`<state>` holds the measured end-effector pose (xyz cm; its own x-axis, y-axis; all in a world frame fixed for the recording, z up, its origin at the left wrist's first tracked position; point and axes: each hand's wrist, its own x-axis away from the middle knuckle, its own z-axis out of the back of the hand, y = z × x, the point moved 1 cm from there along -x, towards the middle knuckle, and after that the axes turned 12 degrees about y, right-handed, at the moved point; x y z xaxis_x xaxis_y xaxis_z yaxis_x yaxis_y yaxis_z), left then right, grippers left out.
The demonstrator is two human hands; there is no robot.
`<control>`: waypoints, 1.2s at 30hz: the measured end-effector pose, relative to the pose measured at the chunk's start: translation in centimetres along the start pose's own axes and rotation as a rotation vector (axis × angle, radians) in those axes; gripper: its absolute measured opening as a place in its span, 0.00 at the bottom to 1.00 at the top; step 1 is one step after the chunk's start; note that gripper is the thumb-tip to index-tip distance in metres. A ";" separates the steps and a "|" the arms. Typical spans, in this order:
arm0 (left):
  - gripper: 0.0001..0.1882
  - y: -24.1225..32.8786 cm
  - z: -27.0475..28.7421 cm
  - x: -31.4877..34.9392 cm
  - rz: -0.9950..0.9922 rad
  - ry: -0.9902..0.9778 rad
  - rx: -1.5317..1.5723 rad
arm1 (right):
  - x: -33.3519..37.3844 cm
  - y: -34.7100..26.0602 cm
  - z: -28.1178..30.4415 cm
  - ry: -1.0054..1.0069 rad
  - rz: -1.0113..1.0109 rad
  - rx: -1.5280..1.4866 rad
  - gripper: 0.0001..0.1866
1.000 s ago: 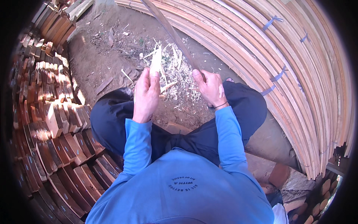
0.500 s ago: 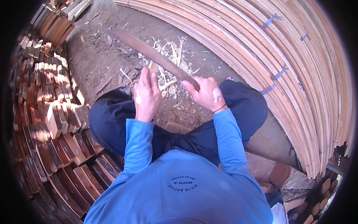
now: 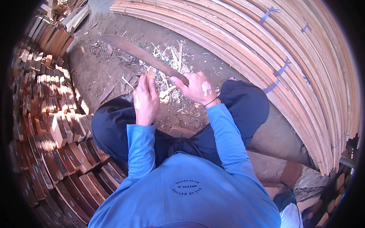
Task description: The person shaves a small wooden stick using a large blade held with both hands, producing wood shavings on the ground.
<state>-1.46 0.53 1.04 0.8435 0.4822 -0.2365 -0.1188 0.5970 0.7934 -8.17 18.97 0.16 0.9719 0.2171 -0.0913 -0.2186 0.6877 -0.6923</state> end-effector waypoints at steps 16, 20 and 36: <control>0.15 -2.6 -0.3 -0.7 0.190 -0.085 0.250 | 3.4 0.7 2.3 -0.013 0.072 -0.019 0.31; 0.15 -1.9 -0.1 -0.6 0.271 -0.148 0.406 | 3.4 1.1 2.1 0.036 0.104 -0.010 0.30; 0.10 0.1 1.1 -0.9 0.545 -0.214 0.839 | 3.9 0.6 3.9 -0.024 0.114 -0.007 0.27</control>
<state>-1.67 -0.56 1.94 0.8699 0.3805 0.3139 -0.1786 -0.3502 0.9195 -4.84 22.98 2.20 0.9384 0.3102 -0.1524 -0.3269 0.6531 -0.6831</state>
